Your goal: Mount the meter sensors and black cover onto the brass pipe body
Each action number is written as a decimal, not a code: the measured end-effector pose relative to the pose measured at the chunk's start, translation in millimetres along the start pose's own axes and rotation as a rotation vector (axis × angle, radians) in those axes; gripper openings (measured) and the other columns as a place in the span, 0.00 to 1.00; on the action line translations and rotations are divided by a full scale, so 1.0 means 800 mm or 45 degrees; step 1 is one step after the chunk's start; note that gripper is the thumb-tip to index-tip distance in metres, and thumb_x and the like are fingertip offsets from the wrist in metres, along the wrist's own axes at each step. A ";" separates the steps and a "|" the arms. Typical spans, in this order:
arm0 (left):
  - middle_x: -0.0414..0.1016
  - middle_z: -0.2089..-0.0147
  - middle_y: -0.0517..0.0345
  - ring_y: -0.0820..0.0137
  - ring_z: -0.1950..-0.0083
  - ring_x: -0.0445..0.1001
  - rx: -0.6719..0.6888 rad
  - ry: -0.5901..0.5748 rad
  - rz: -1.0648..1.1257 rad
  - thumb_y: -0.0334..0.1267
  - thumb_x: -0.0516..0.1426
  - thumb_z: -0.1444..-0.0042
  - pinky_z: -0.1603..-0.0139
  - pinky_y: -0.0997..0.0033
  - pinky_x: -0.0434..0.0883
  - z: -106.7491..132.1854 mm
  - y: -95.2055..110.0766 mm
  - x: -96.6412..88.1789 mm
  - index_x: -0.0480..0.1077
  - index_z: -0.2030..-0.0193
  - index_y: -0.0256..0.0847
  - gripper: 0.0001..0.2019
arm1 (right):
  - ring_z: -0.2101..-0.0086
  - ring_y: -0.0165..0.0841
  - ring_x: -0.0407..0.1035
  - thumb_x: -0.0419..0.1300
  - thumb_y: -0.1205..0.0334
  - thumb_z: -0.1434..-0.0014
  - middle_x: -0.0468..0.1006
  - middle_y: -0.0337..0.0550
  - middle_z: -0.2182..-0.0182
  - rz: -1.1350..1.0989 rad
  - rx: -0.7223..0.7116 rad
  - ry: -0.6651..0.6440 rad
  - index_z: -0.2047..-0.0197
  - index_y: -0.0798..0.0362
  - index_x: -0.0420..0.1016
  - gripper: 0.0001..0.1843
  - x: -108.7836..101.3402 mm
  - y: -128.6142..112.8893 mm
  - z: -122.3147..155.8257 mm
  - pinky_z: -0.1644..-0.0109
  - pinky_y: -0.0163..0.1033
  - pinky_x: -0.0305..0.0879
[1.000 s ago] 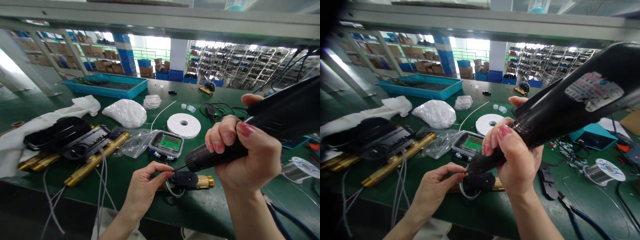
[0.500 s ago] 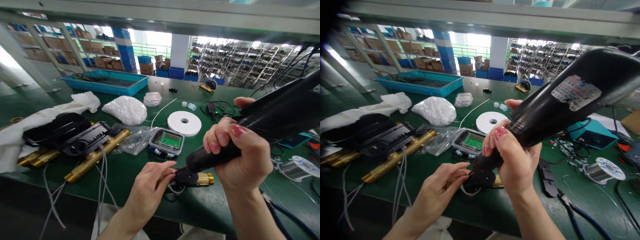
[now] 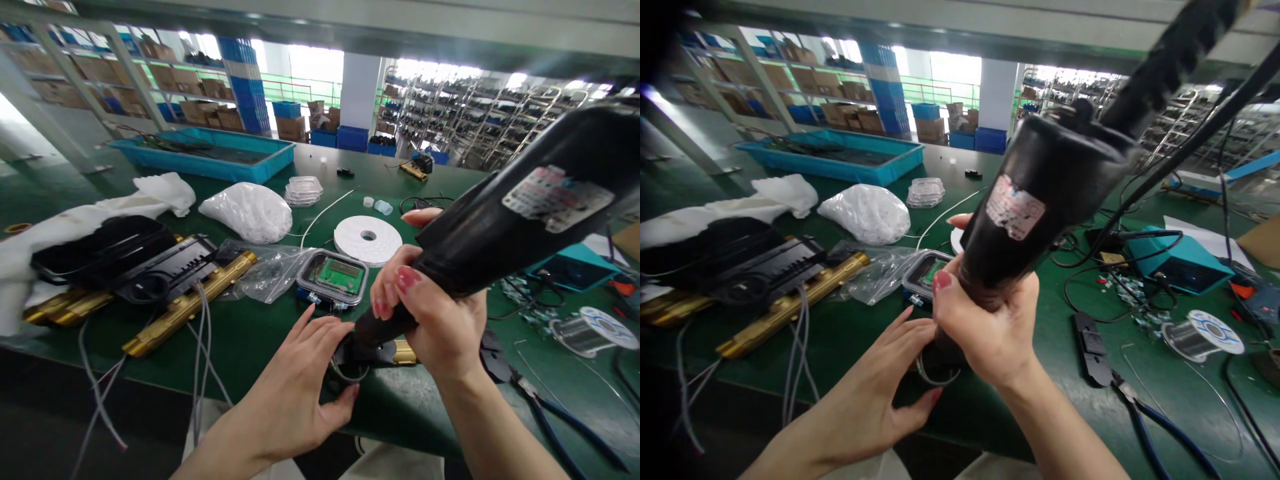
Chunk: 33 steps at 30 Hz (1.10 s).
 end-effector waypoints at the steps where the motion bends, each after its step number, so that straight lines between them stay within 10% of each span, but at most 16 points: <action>1: 0.68 0.47 0.53 0.61 0.43 0.63 -0.012 -0.008 0.005 0.36 0.61 0.46 0.31 0.49 0.46 -0.002 -0.003 0.003 0.60 0.45 0.39 0.23 | 0.83 0.26 0.61 0.63 0.67 0.50 0.68 0.30 0.81 0.026 0.014 -0.024 0.58 0.50 0.65 0.16 0.005 0.000 -0.001 0.79 0.35 0.60; 15: 0.71 0.62 0.58 0.60 0.55 0.70 -0.090 0.073 0.051 0.31 0.65 0.50 0.34 0.44 0.52 -0.012 -0.012 0.017 0.67 0.57 0.37 0.15 | 0.79 0.26 0.58 0.63 0.68 0.59 0.63 0.33 0.79 0.318 0.088 -0.198 0.76 0.51 0.59 0.13 0.034 0.005 -0.014 0.77 0.35 0.56; 22: 0.72 0.59 0.49 0.56 0.54 0.70 -0.092 0.064 -0.023 0.32 0.67 0.53 0.37 0.41 0.56 -0.015 -0.012 0.018 0.68 0.60 0.33 0.16 | 0.79 0.26 0.59 0.62 0.67 0.58 0.65 0.32 0.79 0.280 0.130 -0.211 0.59 0.52 0.67 0.20 0.036 0.006 -0.016 0.76 0.34 0.57; 33: 0.71 0.59 0.55 0.59 0.51 0.67 -0.118 0.025 0.107 0.31 0.67 0.51 0.34 0.44 0.51 -0.019 -0.012 0.015 0.67 0.59 0.37 0.15 | 0.81 0.25 0.60 0.61 0.70 0.52 0.66 0.30 0.80 0.129 0.145 -0.237 0.60 0.51 0.68 0.14 0.024 0.010 -0.017 0.76 0.35 0.59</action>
Point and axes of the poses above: each hand's wrist, its own z-axis away from the middle knuckle, its own x-axis out of the palm, y = z × x, the point moved 2 cm from there along -z, towards the middle knuckle
